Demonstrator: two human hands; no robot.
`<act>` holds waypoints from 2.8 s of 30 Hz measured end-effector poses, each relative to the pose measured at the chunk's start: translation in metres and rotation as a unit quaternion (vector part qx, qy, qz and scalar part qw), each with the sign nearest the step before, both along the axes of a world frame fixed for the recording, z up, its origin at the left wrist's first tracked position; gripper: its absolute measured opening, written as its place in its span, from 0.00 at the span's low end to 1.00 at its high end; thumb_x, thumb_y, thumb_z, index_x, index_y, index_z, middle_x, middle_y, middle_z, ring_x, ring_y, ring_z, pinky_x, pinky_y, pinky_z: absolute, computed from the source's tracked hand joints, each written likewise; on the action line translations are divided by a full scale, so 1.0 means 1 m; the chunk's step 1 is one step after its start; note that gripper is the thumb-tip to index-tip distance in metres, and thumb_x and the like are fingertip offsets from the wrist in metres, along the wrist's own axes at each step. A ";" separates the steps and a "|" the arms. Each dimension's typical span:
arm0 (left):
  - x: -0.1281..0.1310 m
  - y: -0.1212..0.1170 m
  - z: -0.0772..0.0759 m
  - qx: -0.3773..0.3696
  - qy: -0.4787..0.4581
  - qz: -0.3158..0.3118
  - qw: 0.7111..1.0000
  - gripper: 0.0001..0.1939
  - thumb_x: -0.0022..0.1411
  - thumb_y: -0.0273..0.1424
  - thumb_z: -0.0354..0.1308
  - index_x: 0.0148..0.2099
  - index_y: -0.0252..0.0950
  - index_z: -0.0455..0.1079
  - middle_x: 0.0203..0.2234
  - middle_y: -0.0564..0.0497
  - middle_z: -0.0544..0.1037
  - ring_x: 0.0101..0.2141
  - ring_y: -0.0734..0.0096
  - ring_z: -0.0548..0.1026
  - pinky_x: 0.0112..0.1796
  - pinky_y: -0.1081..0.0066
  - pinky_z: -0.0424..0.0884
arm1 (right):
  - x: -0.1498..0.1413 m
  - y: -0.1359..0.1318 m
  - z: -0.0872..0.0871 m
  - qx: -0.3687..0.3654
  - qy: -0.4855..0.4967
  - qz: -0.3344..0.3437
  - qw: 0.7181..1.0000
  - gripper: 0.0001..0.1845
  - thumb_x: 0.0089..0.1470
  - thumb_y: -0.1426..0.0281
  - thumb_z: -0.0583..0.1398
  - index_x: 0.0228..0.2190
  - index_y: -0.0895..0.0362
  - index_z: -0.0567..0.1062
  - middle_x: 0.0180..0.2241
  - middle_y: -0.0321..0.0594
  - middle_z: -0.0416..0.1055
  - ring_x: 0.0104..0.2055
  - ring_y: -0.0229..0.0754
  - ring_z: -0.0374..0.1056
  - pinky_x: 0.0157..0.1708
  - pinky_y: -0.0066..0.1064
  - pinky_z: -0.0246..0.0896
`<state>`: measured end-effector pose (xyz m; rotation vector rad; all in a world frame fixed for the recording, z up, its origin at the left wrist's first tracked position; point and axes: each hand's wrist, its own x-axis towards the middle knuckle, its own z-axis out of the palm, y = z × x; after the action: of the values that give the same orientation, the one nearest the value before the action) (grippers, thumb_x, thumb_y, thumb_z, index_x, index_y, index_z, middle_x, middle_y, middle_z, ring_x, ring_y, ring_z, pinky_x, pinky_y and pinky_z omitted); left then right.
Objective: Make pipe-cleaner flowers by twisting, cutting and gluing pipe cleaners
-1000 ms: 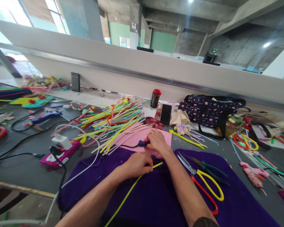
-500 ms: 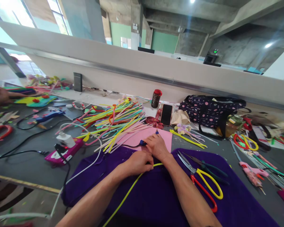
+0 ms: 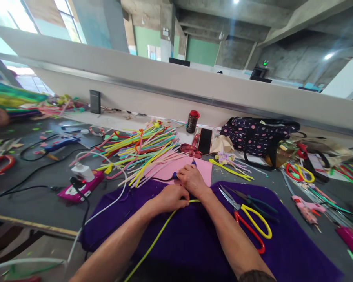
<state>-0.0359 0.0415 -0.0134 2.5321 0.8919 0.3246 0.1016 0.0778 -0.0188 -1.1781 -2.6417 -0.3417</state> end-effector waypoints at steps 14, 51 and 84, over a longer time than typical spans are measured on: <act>0.001 0.002 0.009 -0.026 -0.013 -0.034 0.999 0.07 0.50 0.30 0.54 0.30 0.37 0.73 0.28 0.52 0.76 0.31 0.72 0.71 0.33 0.76 0.60 | 0.062 0.022 -0.014 -0.168 0.446 -0.292 0.829 0.19 0.48 0.61 0.56 0.39 0.61 0.72 0.27 0.43 0.72 0.31 0.43 0.68 0.33 0.33 0.58; 0.016 0.006 0.005 -0.523 -0.331 0.092 0.780 0.13 0.48 0.37 0.60 0.29 0.31 0.65 0.18 0.53 0.72 0.11 0.86 0.60 0.12 0.83 0.49 | 0.039 -0.030 0.014 -0.410 0.678 -0.122 0.598 0.11 0.40 0.64 0.60 0.23 0.60 0.69 0.17 0.31 0.63 0.16 0.30 0.58 0.14 0.21 0.48; 0.092 -0.007 -0.020 -0.508 -0.361 0.160 0.765 0.11 0.50 0.35 0.57 0.31 0.32 0.62 0.24 0.48 0.75 0.21 0.77 0.71 0.15 0.82 0.61 | 0.199 -0.166 0.004 -0.187 0.245 -0.376 0.874 0.33 0.40 0.69 0.57 0.52 0.53 0.60 0.39 0.41 0.69 0.29 0.39 0.66 0.31 0.31 0.60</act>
<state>0.0560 0.0341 -0.0336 1.0920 0.8244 0.6403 0.3003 -0.0882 -0.0152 -2.0670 -1.7582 0.3418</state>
